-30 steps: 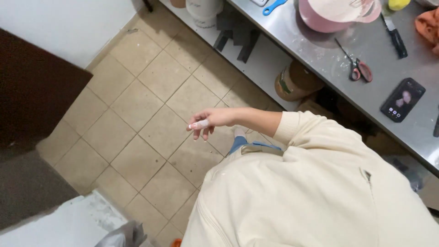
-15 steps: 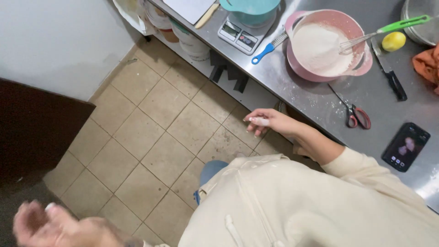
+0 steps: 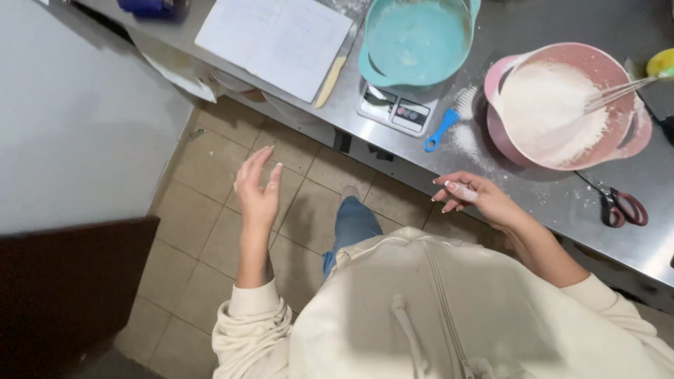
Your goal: Sifting dry ingredients into a wet batter and grating zest into the mixture for baking.
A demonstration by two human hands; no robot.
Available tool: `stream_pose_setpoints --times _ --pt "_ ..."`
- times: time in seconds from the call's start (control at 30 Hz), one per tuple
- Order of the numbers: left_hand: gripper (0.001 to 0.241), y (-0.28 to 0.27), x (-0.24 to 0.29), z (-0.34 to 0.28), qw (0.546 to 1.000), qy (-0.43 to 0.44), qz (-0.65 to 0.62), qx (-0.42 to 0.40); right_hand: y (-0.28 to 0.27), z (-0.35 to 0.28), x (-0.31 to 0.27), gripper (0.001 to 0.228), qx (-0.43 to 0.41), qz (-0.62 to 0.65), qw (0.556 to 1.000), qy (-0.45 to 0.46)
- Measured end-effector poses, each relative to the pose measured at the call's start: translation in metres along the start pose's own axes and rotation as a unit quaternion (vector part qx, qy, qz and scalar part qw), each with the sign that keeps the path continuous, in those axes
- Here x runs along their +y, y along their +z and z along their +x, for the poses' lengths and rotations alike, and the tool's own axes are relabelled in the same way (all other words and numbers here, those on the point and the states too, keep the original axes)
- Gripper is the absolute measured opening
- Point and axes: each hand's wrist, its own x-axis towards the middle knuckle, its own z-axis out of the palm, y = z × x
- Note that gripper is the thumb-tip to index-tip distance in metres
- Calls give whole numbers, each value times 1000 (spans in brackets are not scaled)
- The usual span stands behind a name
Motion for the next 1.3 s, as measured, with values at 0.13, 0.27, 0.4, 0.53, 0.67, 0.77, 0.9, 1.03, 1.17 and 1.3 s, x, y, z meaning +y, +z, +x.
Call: stream_pose_setpoints --times 0.13,0.27,0.4,0.53,0.67,0.77,0.9,1.03,1.17,1.3 --pt "38 22 -41 80 987 50 106 -106 33 33 -50 40 42 30 999 -9" --pt "42 55 -84 134 971 111 150 -152 47 50 -76 40 88 28 996 -2" --pt "44 84 -88 177 948 188 201 -156 46 55 -76 40 134 50 990 -2" --pt "46 106 -83 206 928 227 241 -168 50 49 -83 40 183 69 980 19" --pt "45 119 -92 216 918 246 243 -194 48 50 -77 40 203 66 977 6" --pt "43 120 -98 216 912 266 241 -198 51 55 -73 39 208 89 974 14" --pt "39 108 -100 226 917 235 243 -213 54 62 -74 38 200 90 976 -4" --pt "41 95 -122 242 920 233 272 -158 52 68 -81 37 203 80 976 -8" --pt "42 89 -141 249 920 242 285 -118 53 74 -94 37 198 70 978 -3" --pt "46 92 -138 239 927 210 267 -157 55 79 -91 38 189 66 980 1"
